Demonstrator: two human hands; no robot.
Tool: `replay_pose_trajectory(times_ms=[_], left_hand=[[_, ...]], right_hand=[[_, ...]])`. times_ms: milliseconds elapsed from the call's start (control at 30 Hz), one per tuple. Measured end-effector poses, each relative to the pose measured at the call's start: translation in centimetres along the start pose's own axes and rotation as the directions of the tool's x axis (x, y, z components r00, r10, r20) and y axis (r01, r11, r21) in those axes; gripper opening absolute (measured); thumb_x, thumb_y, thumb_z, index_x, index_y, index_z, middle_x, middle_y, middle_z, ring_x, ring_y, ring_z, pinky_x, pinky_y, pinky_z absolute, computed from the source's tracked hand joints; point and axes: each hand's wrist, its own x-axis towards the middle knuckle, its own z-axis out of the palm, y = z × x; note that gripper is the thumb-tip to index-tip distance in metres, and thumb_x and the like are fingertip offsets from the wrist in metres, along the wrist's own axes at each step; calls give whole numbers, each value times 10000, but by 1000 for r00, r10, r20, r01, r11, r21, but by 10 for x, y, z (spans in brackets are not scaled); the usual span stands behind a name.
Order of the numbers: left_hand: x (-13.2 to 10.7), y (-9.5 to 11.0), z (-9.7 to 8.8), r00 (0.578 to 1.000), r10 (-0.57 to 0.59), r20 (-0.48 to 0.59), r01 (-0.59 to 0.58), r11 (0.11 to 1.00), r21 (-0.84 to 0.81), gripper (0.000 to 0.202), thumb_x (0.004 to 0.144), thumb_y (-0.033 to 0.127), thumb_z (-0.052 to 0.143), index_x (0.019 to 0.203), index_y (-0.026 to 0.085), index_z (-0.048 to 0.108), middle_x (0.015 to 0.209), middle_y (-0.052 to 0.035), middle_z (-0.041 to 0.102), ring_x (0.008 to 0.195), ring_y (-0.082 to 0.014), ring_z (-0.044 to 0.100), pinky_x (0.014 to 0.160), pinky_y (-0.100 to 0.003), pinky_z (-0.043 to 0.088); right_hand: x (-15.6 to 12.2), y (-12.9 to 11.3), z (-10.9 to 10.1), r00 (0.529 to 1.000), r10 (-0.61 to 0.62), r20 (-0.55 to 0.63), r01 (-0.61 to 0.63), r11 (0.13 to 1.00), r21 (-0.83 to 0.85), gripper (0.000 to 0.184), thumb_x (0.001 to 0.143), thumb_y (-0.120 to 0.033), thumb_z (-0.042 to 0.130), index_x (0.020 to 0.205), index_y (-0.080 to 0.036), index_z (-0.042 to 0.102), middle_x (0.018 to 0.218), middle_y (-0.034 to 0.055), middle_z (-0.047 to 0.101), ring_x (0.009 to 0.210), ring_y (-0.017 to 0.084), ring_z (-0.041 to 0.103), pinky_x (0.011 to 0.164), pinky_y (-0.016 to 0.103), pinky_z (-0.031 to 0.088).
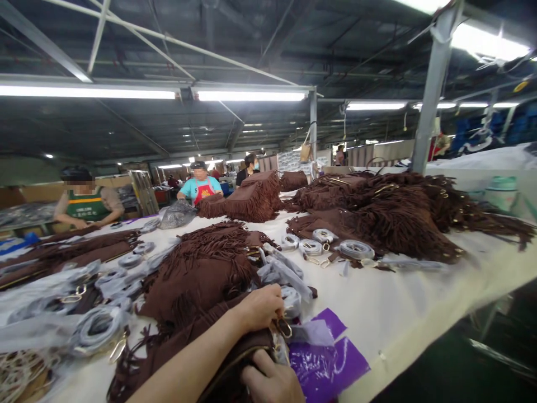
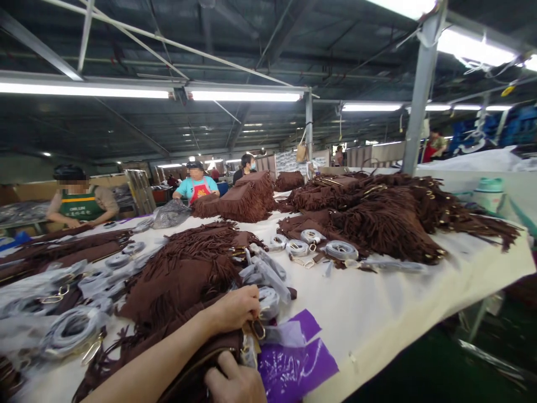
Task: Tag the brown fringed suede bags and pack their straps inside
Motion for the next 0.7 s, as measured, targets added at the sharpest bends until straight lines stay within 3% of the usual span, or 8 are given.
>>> replay_pose_trajectory(times_ms=[67, 133, 233, 367, 433, 533, 700], left_hand=[[-6, -8, -7, 990, -42, -131, 28, 994, -110, 157, 698, 38, 583, 641, 181, 612, 871, -30, 608, 890, -178, 558, 848, -267, 455], [-15, -16, -19, 949, -128, -290, 64, 974, -219, 111, 752, 76, 546, 729, 167, 606, 903, -43, 624, 905, -172, 570, 854, -271, 459], [-39, -27, -46, 844, -262, -468, 97, 933, -348, 114, 848, 165, 457, 826, 148, 568, 998, -76, 647, 914, -169, 601, 817, -269, 473], [-86, -31, -72, 712, -363, -601, -17, 847, -532, 90, 813, 244, 523, 768, 165, 526, 1163, -100, 649, 1031, -202, 606, 876, -287, 460], [-108, -30, -72, 668, -399, -628, -58, 813, -579, 96, 792, 258, 555, 761, 172, 526, 1202, -105, 643, 1064, -215, 597, 901, -305, 452], [-132, -26, -57, 641, -458, -616, -37, 783, -620, 104, 806, 274, 543, 780, 173, 536, 1185, -115, 649, 1025, -219, 609, 880, -319, 464], [-136, -18, -29, 628, -494, -601, -85, 725, -684, 60, 805, 234, 546, 783, 179, 554, 1229, -99, 629, 1066, -217, 592, 914, -315, 445]], right_hand=[[4, 3, -1, 999, 45, -13, -43, 989, 140, 220, 893, -139, 438, 829, -260, 610, 770, -15, 640, 576, 120, 620, 502, 179, 427], [10, 6, -4, 997, 71, -4, -66, 952, 300, 208, 912, -173, 437, 847, -259, 616, 765, -12, 641, 643, 120, 638, 579, 160, 459], [24, 7, -10, 997, 66, 39, -76, 871, 486, 191, 933, -208, 456, 847, -250, 621, 766, -11, 667, 695, 128, 646, 647, 164, 474], [42, 5, -19, 969, 191, 157, -247, 750, 614, 216, 946, -308, 484, 808, -245, 637, 746, -22, 687, 693, 147, 642, 664, 190, 470], [50, 2, -24, 941, 248, 231, -338, 706, 622, 261, 943, -378, 490, 787, -245, 653, 724, -21, 687, 681, 159, 637, 662, 207, 469], [62, -5, -32, 906, 291, 307, -421, 683, 597, 296, 931, -419, 482, 799, -244, 682, 689, -11, 678, 665, 174, 631, 644, 225, 467], [76, -16, -41, 847, 385, 367, -529, 674, 515, 292, 907, -386, 466, 776, -238, 681, 666, -13, 664, 656, 178, 614, 639, 239, 442]])
